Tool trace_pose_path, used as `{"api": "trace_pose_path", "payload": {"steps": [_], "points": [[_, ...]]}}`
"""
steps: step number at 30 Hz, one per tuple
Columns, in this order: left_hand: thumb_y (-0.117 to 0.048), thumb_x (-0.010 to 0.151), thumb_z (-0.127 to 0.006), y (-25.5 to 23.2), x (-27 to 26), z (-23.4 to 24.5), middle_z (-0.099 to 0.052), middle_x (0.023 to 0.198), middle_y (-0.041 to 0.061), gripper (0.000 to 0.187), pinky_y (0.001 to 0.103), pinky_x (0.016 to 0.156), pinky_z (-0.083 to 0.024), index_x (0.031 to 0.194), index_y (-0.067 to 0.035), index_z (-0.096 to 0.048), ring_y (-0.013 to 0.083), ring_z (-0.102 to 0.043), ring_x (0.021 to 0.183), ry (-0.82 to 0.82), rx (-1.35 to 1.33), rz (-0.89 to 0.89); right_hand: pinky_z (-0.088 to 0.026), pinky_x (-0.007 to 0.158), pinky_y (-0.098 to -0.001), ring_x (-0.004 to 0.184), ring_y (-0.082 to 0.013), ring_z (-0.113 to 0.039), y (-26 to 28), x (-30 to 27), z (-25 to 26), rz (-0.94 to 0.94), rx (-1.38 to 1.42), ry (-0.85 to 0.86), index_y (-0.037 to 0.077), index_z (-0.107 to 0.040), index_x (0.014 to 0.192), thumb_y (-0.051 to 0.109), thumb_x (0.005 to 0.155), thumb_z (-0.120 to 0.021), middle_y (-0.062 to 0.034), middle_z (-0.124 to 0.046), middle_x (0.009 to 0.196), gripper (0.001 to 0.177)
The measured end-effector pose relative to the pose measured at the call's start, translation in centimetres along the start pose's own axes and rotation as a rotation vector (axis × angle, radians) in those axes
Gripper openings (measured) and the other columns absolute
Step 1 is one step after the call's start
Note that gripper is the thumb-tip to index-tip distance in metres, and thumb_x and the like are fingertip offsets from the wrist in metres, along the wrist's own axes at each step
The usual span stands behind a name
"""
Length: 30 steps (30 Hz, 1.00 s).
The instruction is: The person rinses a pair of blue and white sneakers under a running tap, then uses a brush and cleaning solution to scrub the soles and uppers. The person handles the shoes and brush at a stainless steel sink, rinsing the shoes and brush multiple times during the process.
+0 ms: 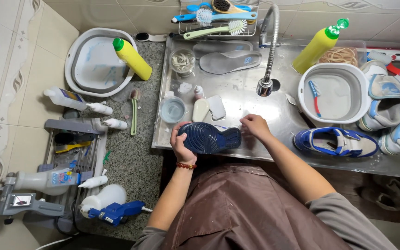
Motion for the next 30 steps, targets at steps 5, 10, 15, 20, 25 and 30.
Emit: {"api": "trace_pose_path", "payload": {"steps": [5,10,15,20,25,30], "points": [[-0.016,0.08,-0.05,-1.1,-0.4,0.5,-0.067,0.11,0.017,0.041,0.038,0.096,-0.053,0.114,0.003,-0.061,0.0262,-0.065,0.101,-0.061,0.01,0.015,-0.055,0.081,-0.0366,0.09,-0.0249,-0.072,6.7,-0.1,-1.9,0.346,-0.396,-0.095,0.007,-0.076,0.111,0.029,0.089,-0.072,-0.0126,-0.077,0.101,0.032],[-0.015,0.081,-0.051,-1.3,-0.8,0.9,-0.068,0.111,0.018,0.039,0.037,0.1,-0.051,0.113,0.004,-0.059,0.0261,-0.065,0.104,-0.013,0.079,-0.021,-0.054,0.09,-0.045,0.108,-0.0342,-0.066,14.4,-0.7,-8.6,0.666,-0.909,0.098,0.026,-0.057,0.141,0.042,0.09,-0.065,-0.0112,-0.069,0.118,0.054],[-0.018,0.084,-0.052,-2.9,-1.4,0.0,-0.068,0.114,0.017,0.039,0.036,0.103,-0.048,0.116,0.005,-0.058,0.0235,-0.063,0.108,0.076,0.282,-0.119,-0.055,0.086,-0.0486,0.105,-0.0416,-0.065,18.3,-1.7,-13.0,0.363,-0.98,0.153,0.025,-0.041,0.148,0.066,0.093,-0.058,-0.0246,-0.049,0.131,0.071],[-0.019,0.085,-0.053,-2.4,-1.4,0.4,-0.068,0.114,0.015,0.04,0.035,0.102,-0.049,0.117,0.004,-0.057,0.0225,-0.063,0.107,0.093,0.274,-0.126,-0.057,0.08,-0.0477,0.099,-0.0435,-0.067,14.7,-0.2,-11.7,0.376,-0.804,-0.064,0.018,-0.044,0.144,0.037,0.084,-0.074,-0.0273,-0.046,0.132,0.069],[-0.019,0.086,-0.054,-2.1,-1.0,0.8,-0.068,0.114,0.015,0.04,0.035,0.101,-0.049,0.117,0.004,-0.058,0.0222,-0.063,0.105,0.088,0.284,-0.104,-0.058,0.08,-0.0448,0.097,-0.0377,-0.067,6.1,6.2,-6.6,0.35,-0.304,-0.165,0.015,-0.046,0.14,0.015,0.081,-0.074,-0.0213,-0.055,0.123,0.065],[-0.019,0.086,-0.054,-2.2,-0.6,0.3,-0.068,0.112,0.013,0.037,0.035,0.099,-0.05,0.116,0.003,-0.059,0.0211,-0.063,0.103,0.101,0.293,-0.123,-0.058,0.079,-0.0497,0.093,-0.0259,-0.065,1.5,5.6,2.5,-0.004,0.825,0.163,0.017,-0.043,0.137,-0.004,0.079,-0.053,-0.012,-0.059,0.11,0.062]]}}
Point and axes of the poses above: each hand's wrist, its own x-axis towards the middle knuckle, its own z-axis out of the back of the hand, y = z × x, the point moved 2 cm from there along x, towards the middle knuckle
